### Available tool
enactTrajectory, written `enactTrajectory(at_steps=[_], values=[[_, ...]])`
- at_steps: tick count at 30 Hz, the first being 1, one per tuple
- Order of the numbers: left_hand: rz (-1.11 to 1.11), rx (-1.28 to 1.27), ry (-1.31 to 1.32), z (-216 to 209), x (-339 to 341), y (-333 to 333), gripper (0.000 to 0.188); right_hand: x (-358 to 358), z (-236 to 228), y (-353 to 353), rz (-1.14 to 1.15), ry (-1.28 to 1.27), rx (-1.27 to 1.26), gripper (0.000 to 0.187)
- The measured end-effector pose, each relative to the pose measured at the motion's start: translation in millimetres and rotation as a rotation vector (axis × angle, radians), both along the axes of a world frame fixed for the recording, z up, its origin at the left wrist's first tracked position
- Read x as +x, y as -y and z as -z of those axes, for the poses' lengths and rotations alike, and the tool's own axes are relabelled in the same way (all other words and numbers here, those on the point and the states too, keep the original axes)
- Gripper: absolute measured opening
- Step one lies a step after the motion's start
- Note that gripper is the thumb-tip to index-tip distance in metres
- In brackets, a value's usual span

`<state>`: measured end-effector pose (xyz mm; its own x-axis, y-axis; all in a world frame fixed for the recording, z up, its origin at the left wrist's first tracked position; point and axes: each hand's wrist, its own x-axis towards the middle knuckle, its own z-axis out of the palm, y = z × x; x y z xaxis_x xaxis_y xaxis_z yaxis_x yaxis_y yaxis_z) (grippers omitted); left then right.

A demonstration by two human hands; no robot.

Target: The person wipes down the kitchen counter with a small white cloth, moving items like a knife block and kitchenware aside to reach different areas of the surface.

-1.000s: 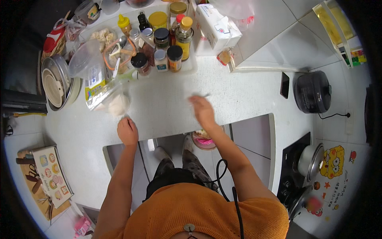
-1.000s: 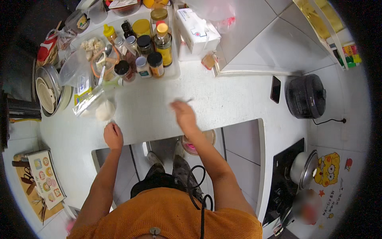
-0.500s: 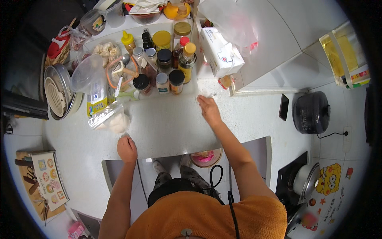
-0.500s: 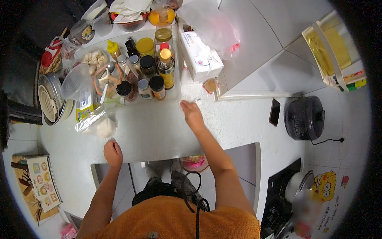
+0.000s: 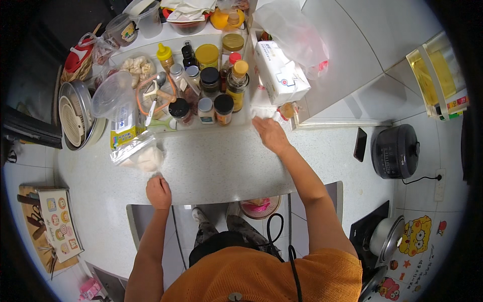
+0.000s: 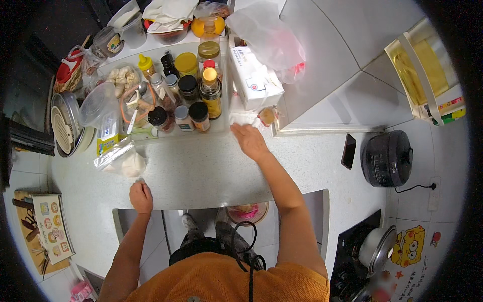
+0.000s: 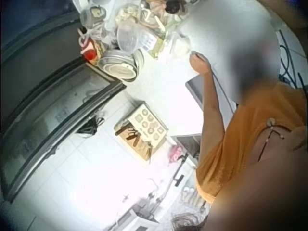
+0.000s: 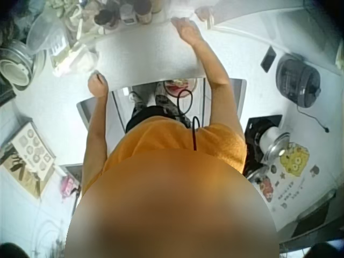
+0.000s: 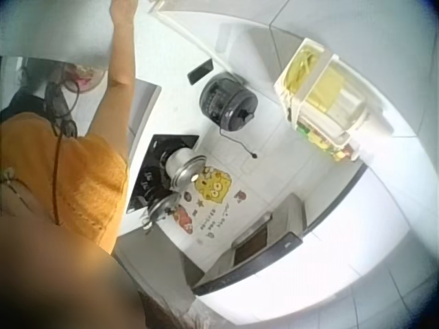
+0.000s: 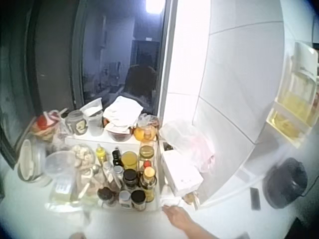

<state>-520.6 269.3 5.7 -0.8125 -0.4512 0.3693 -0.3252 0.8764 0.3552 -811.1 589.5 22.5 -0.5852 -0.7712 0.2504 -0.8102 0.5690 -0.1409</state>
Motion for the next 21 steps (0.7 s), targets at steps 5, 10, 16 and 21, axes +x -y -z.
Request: enactTrajectory(at_steps=[5, 10, 16, 21], values=[[0.006, 0.012, -0.007, 1, 0, 0, 0.006, -10, 4, -2, -0.011, -0.054, -0.034, 0.044], [-0.001, -0.015, -0.015, -1, -1, -1, 0.006, -22, 6, 12, 0.076, -0.081, 0.07, 0.042], [0.007, -0.019, -0.017, 0, 1, -1, 0.006, -16, 17, 9, 0.439, -0.095, 0.225, 0.046], [-0.009, -0.013, -0.01, -2, 0, -3, 0.006, -13, 17, -8, 0.536, -0.062, 0.176, 0.04]])
